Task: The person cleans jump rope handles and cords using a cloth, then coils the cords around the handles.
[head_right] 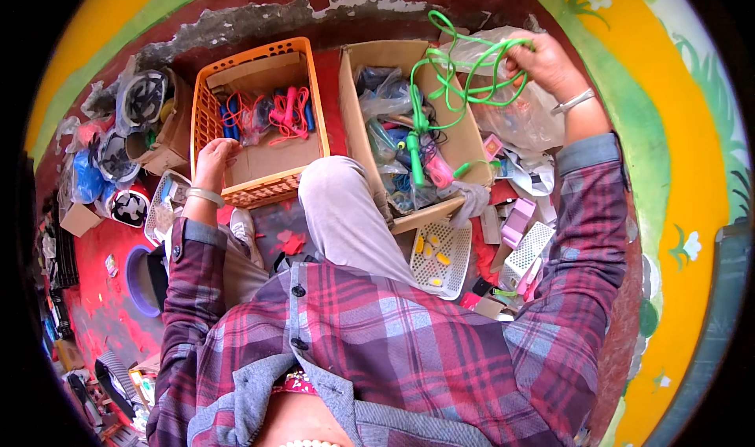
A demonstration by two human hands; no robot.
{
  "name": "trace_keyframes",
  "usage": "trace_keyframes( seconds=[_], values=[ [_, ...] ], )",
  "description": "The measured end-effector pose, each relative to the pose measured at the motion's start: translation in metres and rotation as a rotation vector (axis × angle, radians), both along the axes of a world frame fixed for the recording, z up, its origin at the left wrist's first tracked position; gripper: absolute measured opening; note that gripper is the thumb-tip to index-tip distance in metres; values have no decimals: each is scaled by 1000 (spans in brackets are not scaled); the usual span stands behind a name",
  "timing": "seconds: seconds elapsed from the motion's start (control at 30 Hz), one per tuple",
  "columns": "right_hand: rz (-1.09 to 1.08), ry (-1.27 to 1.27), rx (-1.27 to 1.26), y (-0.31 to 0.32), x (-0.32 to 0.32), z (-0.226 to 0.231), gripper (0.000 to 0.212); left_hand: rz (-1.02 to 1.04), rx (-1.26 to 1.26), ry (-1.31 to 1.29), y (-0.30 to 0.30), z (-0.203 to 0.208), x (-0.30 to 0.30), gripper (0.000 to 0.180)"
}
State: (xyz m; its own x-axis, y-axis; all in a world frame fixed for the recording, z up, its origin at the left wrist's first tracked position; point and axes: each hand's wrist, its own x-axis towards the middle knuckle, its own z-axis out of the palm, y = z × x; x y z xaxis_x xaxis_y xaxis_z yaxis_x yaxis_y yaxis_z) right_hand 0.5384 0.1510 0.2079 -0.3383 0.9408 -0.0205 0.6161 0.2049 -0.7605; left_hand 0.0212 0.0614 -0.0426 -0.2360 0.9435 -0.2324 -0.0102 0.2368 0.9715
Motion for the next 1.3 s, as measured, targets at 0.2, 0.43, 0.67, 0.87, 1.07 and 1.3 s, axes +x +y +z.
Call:
trace_keyframes(
  seconds=[0.2,0.43,0.67,0.87,1.07,1.3],
  values=[
    [-3,145,259,-18,-46,88,30,11,35,40,2,-4,-2,17],
    [-40,376,301,-48,-137,145,30,-12,75,49,0,9,4,19],
    [64,606,156,-55,-209,136,28,-4,139,-268,-21,26,-10,31],
    [108,785,-42,-76,-256,108,26,-529,7,-129,-57,74,-8,52],
    [123,910,-180,-70,-265,85,24,-838,-125,-208,-111,78,1,34],
    [54,1067,-318,-84,-256,44,23,-40,149,-233,-191,91,-24,25]
  ],
)
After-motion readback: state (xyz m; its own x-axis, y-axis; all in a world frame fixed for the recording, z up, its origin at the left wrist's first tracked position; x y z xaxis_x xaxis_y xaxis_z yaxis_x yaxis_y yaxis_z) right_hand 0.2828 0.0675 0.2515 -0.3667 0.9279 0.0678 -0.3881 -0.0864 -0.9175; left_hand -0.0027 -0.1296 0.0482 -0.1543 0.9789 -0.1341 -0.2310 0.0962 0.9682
